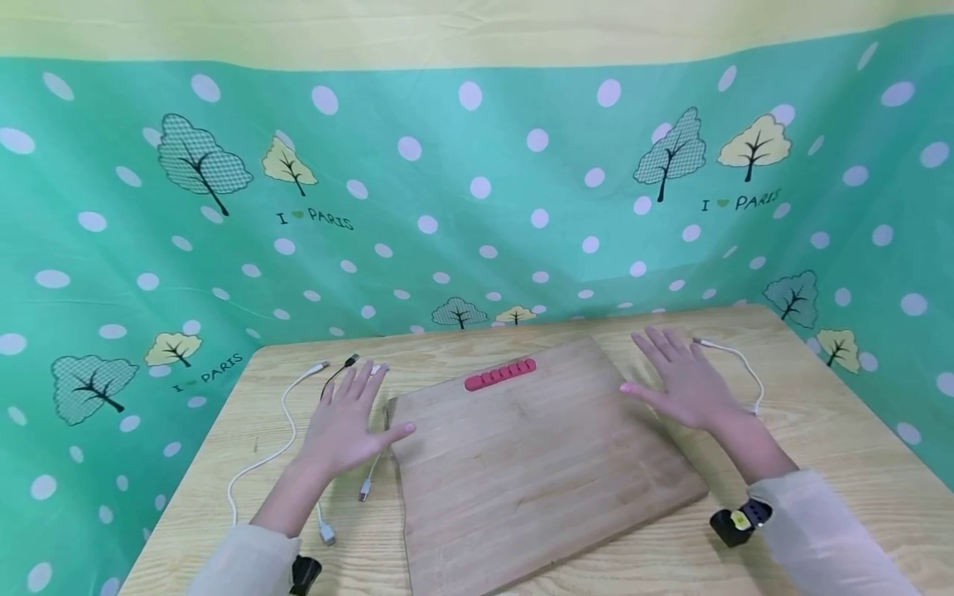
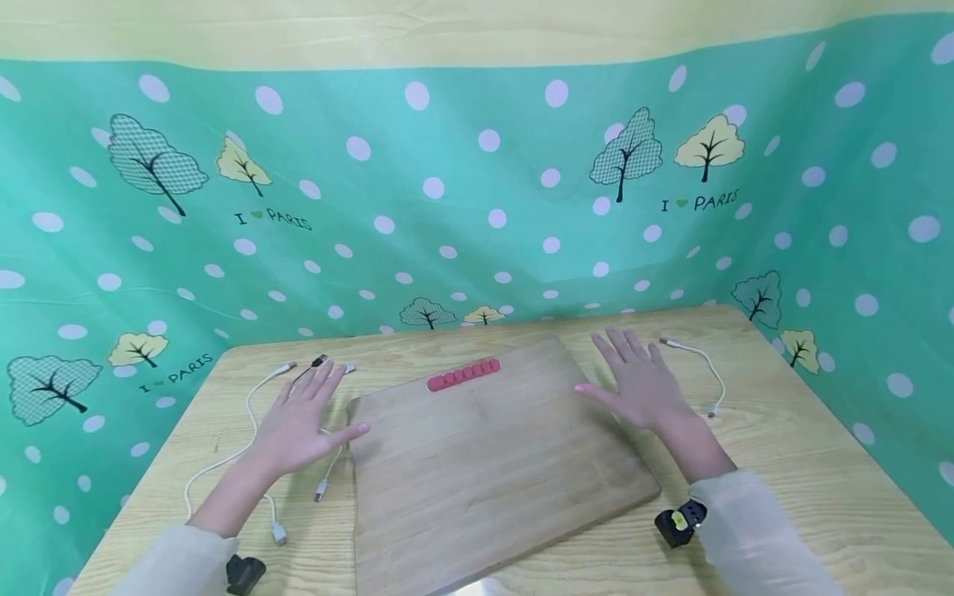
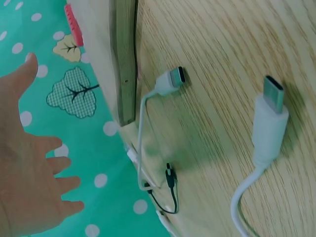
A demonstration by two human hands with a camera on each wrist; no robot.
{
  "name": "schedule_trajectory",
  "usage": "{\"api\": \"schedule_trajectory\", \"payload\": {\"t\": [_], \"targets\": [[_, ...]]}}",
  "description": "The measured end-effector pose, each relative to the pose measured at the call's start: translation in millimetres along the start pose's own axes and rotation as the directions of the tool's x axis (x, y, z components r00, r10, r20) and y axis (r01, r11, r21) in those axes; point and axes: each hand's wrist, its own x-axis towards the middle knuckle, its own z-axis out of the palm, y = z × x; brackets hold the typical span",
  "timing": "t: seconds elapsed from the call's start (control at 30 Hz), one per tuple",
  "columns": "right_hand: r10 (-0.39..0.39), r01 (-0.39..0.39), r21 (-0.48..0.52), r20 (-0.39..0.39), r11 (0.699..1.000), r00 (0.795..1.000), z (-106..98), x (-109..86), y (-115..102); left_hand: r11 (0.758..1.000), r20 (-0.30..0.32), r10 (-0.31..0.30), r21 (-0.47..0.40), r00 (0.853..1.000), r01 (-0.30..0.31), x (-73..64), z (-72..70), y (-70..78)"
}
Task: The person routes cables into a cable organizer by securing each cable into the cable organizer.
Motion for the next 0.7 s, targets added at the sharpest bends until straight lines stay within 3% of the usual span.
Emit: {"api": "schedule_trajectory", "payload": {"t": [0.47, 0.7], "targets": [[-0.119, 0.118, 0.027, 0.040, 0.993, 0.992, 8.7, 2.1, -12.1, 0.999, 0.011, 0.047, -0.008, 0.999, -0.047, -1.4, 11.2, 19.3], [-0.152, 0.151, 0.033, 0.052, 0.988, 0.987, 18.3, 1.3, -16.9, 0.998, 0.048, 0.061, -0.007, 0.997, -0.061, -5.9, 20.9, 29.1]]}}
